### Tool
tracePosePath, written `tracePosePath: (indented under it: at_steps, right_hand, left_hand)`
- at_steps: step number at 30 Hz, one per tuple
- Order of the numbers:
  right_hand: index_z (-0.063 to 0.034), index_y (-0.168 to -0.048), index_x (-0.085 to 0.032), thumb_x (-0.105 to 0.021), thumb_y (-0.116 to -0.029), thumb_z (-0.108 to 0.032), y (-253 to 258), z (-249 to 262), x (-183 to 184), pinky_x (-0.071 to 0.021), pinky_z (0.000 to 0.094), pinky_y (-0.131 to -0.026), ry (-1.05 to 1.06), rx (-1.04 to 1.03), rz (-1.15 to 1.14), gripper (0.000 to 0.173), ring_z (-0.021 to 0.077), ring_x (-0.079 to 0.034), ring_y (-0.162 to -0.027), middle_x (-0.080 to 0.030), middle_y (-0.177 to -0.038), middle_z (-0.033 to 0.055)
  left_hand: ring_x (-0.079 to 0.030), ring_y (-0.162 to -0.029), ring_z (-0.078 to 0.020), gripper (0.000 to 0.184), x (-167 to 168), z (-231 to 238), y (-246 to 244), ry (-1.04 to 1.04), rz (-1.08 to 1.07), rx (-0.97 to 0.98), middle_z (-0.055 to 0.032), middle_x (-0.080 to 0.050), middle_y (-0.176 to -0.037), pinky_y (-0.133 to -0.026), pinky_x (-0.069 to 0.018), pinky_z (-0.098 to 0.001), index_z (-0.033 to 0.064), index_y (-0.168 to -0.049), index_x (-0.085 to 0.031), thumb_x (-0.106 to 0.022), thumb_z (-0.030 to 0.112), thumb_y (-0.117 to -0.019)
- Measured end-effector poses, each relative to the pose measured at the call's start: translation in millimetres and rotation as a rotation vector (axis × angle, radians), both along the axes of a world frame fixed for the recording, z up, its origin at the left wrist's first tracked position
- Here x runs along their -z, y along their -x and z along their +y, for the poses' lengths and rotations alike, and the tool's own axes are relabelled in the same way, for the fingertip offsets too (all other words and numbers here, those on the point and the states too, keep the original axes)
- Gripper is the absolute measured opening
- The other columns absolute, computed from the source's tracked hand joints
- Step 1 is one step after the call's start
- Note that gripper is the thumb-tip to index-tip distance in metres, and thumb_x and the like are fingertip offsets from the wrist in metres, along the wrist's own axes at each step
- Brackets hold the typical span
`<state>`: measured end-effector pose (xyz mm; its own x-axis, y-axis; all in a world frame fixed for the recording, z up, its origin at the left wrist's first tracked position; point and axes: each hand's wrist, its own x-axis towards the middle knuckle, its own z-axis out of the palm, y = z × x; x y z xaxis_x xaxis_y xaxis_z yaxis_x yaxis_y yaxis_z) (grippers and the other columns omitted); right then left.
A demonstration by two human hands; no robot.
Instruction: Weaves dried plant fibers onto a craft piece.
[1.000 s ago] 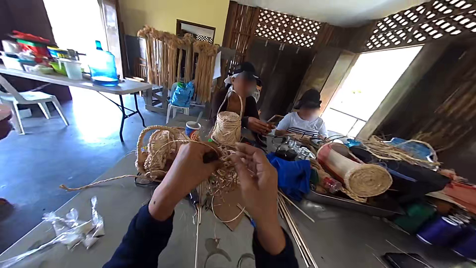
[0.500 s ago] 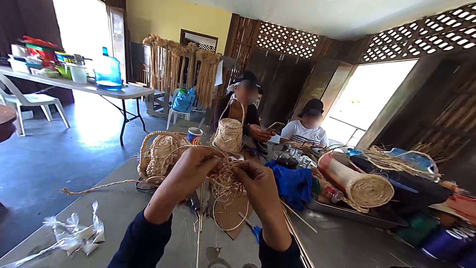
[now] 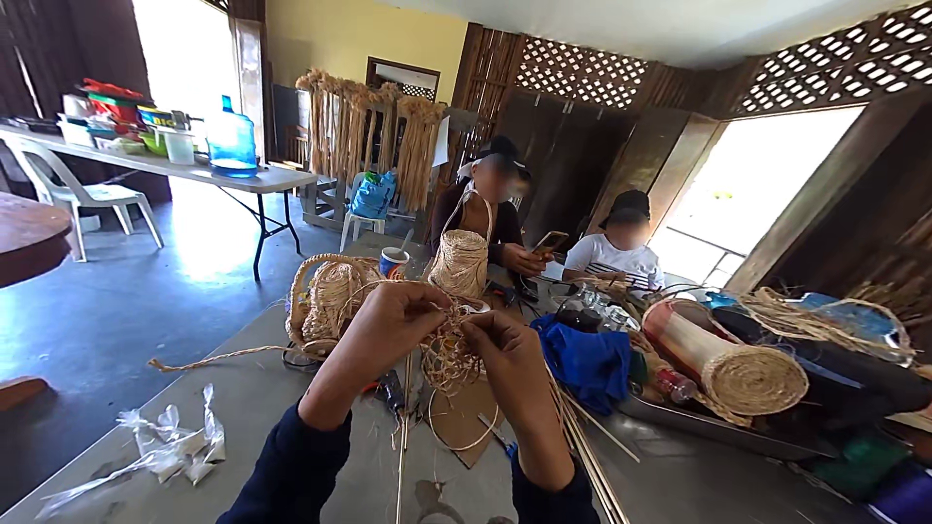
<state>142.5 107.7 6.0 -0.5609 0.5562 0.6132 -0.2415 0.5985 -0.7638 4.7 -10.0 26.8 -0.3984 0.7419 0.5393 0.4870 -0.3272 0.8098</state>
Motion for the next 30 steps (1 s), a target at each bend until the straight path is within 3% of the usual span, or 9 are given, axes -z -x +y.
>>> tracePosePath:
  at_steps: [3, 8, 11, 16, 27, 30]
  right_hand:
    - [-0.0012, -0.092, -0.069, -0.062, -0.0967, -0.003, 1, -2, 0, -0.0557, 0.0158, -0.063, 0.008, 0.004, -0.006, 0.008, -0.001, -0.064, -0.065, -0.067, -0.074, -0.0029]
    - [-0.0012, -0.092, -0.069, -0.061, -0.0979, -0.004, 2, -1, 1, -0.0552, 0.0156, -0.063, 0.004, 0.01, 0.012, 0.01, -0.0004, -0.064, -0.065, -0.067, -0.074, -0.0025]
    - [-0.0011, -0.093, -0.069, -0.06, -0.0987, -0.004, 4, -1, 2, -0.0545, 0.0151, -0.064, 0.013, 0.042, 0.062, 0.011, -0.001, -0.063, -0.066, -0.067, -0.075, -0.0029]
    - [0.0, -0.094, -0.068, -0.059, -0.0993, -0.004, 8, 1, 4, -0.0565, 0.0168, -0.065, 0.022, 0.082, 0.143, 0.011, 0.0008, -0.065, -0.067, -0.067, -0.076, -0.0014]
    - [-0.001, -0.092, -0.067, -0.058, -0.0994, -0.003, 4, 6, 1, -0.0545, 0.0161, -0.064, 0.097, 0.023, 0.144, 0.012, -0.0001, -0.062, -0.065, -0.064, -0.075, -0.0027]
    - [0.0011, -0.103, -0.068, -0.058, -0.095, -0.003, 0, 8, -2, -0.0561, 0.0187, -0.07, 0.075, -0.016, 0.099, 0.013, 0.003, -0.066, -0.075, -0.068, -0.086, 0.001]
  left_hand:
    - [-0.069, -0.079, -0.0008, 0.01, -2, -2, -2, 0.027, -0.008, -0.017, 0.0011, -0.073, -0.09, -0.074, -0.0579, -0.0176, 0.0026, -0.104, -0.071, -0.066, 0.001, -0.0956]
    - [-0.07, -0.074, -0.0054, 0.023, 0, 1, 2, 0.026, -0.134, 0.025, 0.0, -0.072, -0.084, -0.071, -0.0595, -0.0223, 0.001, -0.106, -0.069, -0.046, 0.004, -0.1062]
    - [-0.069, -0.073, -0.0038, 0.016, 1, 2, 3, 0.038, -0.111, 0.013, 0.0002, -0.072, -0.086, -0.069, -0.059, -0.0211, 0.0022, -0.104, -0.071, -0.058, 0.011, -0.1032]
    - [-0.067, -0.076, -0.0025, 0.015, 1, 3, 3, 0.116, -0.018, -0.043, 0.001, -0.071, -0.087, -0.073, -0.0575, -0.0197, 0.0036, -0.1, -0.073, -0.078, 0.009, -0.0878]
    - [-0.066, -0.072, 0.0006, 0.007, 3, 15, -11, -0.018, -0.068, -0.205, 0.0034, -0.072, -0.08, -0.07, -0.0554, -0.0175, 0.0065, -0.092, -0.076, -0.079, 0.003, -0.0856]
    - [-0.067, -0.076, 0.0006, 0.008, 3, 15, -13, -0.002, -0.064, -0.198, 0.0026, -0.073, -0.084, -0.073, -0.0562, -0.0172, 0.0062, -0.092, -0.076, -0.079, 0.003, -0.0857]
